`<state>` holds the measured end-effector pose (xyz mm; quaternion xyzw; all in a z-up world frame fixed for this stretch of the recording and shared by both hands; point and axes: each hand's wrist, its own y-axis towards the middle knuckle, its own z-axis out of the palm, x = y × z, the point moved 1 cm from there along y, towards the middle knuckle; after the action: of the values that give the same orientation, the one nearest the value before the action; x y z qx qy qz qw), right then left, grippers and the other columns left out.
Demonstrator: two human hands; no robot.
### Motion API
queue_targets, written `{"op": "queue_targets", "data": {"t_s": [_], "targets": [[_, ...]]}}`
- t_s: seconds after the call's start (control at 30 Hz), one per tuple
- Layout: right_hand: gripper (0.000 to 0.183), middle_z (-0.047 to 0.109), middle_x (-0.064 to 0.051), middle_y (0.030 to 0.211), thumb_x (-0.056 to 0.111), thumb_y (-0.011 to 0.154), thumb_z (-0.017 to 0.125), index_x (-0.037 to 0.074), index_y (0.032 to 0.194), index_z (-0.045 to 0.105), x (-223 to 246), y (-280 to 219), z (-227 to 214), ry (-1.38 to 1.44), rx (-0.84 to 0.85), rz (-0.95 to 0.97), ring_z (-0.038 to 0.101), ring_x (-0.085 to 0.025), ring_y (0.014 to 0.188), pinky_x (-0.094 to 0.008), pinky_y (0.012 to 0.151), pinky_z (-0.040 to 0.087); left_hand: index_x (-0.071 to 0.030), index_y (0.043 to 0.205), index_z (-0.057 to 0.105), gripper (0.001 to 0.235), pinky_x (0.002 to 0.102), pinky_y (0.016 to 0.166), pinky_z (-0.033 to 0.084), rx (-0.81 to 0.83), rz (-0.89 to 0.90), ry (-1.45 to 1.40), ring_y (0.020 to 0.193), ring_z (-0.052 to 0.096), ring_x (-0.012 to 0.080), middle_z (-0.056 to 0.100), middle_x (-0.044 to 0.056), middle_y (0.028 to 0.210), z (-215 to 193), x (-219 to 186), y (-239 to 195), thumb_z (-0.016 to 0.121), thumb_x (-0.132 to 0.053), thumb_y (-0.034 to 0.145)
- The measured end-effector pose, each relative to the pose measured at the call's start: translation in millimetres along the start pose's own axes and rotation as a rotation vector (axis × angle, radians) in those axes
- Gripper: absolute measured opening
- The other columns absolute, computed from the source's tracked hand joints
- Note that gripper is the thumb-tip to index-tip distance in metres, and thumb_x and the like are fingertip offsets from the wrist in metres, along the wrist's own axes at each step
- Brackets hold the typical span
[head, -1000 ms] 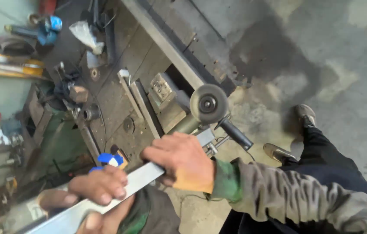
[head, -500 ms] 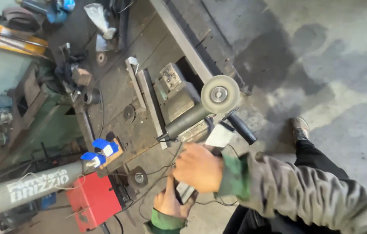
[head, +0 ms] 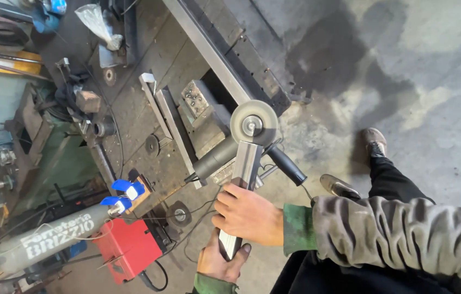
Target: Grinding the edges of metal tubes using an angle grinder.
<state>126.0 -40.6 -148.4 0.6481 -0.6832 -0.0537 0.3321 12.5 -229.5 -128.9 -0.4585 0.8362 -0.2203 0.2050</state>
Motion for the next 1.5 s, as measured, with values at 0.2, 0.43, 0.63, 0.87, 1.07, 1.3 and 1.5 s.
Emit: {"op": "queue_targets", "data": {"t_s": [0.2, 0.43, 0.63, 0.87, 1.07, 1.3, 1.5], "targets": [[0.016, 0.062, -0.007, 0.091, 0.022, 0.076, 0.07, 0.016, 0.088, 0.061, -4, -4, 11, 0.037, 0.008, 0.007, 0.054, -0.025, 0.094, -0.042, 0.1, 0.04, -0.018, 0.123, 0.064, 0.068, 0.036, 0.061, 0.058, -0.012, -0.003, 0.017, 0.061, 0.072, 0.0267, 0.078, 0.005, 0.073, 6, 1, 3, 0.084, -0.044, 0.064], [0.013, 0.06, -0.005, 0.091, 0.021, 0.08, 0.068, 0.016, 0.089, 0.06, -8, -4, 17, 0.027, -0.027, 0.023, 0.053, -0.025, 0.091, -0.041, 0.098, 0.04, -0.021, 0.119, 0.064, 0.063, 0.037, 0.06, 0.056, -0.009, -0.119, 0.094, 0.058, 0.069, 0.0254, 0.075, 0.002, 0.066, 2, -21, 0, 0.083, -0.045, 0.065], [0.016, 0.057, -0.006, 0.091, 0.02, 0.077, 0.068, 0.015, 0.089, 0.058, -8, -1, 12, 0.034, -0.075, 0.014, 0.052, -0.025, 0.092, -0.041, 0.098, 0.041, -0.024, 0.118, 0.063, 0.061, 0.039, 0.063, 0.056, -0.03, -0.151, 0.149, 0.061, 0.069, 0.0288, 0.073, 0.002, 0.065, 1, -17, 0, 0.081, -0.05, 0.065], [0.014, 0.058, -0.005, 0.09, 0.02, 0.079, 0.068, 0.015, 0.088, 0.059, -1, 13, 22, 0.034, -0.159, -0.037, 0.053, -0.024, 0.092, -0.041, 0.098, 0.042, -0.022, 0.106, 0.063, 0.051, 0.04, 0.062, 0.054, -0.088, -0.137, 0.129, 0.061, 0.069, 0.0288, 0.072, 0.0, 0.066, 4, 11, 5, 0.082, -0.05, 0.068], [0.022, 0.062, -0.01, 0.111, -0.003, 0.073, 0.066, 0.004, 0.093, 0.062, 24, -19, -67, 0.783, -0.389, -0.162, 0.057, -0.027, 0.099, -0.039, 0.096, 0.045, -0.006, 0.118, 0.071, 0.071, 0.033, 0.061, 0.064, -0.097, 0.399, -0.538, 0.071, 0.074, 0.0187, 0.082, 0.007, 0.083, 43, 102, 15, 0.088, -0.039, 0.057], [0.061, 0.059, -0.007, 0.119, 0.029, 0.095, 0.066, -0.001, 0.144, 0.049, 26, -45, -46, 1.583, -0.18, 0.535, 0.054, -0.017, 0.102, -0.032, 0.088, 0.045, 0.001, 0.108, 0.055, 0.036, 0.024, 0.059, 0.042, 0.867, 0.705, -1.392, 0.063, 0.054, 0.0174, 0.061, 0.011, 0.082, 107, 78, 3, 0.074, 0.001, 0.077], [0.043, 0.072, -0.006, 0.104, 0.02, 0.096, 0.066, -0.006, 0.131, 0.066, 35, -47, -47, 1.733, -0.18, 0.657, 0.056, -0.013, 0.086, -0.028, 0.077, 0.048, -0.006, 0.115, 0.061, 0.076, 0.02, 0.092, 0.048, 1.224, 0.794, -1.357, 0.097, 0.063, 0.0118, 0.067, 0.004, 0.109, 213, 114, 43, 0.084, -0.054, 0.06]]}}
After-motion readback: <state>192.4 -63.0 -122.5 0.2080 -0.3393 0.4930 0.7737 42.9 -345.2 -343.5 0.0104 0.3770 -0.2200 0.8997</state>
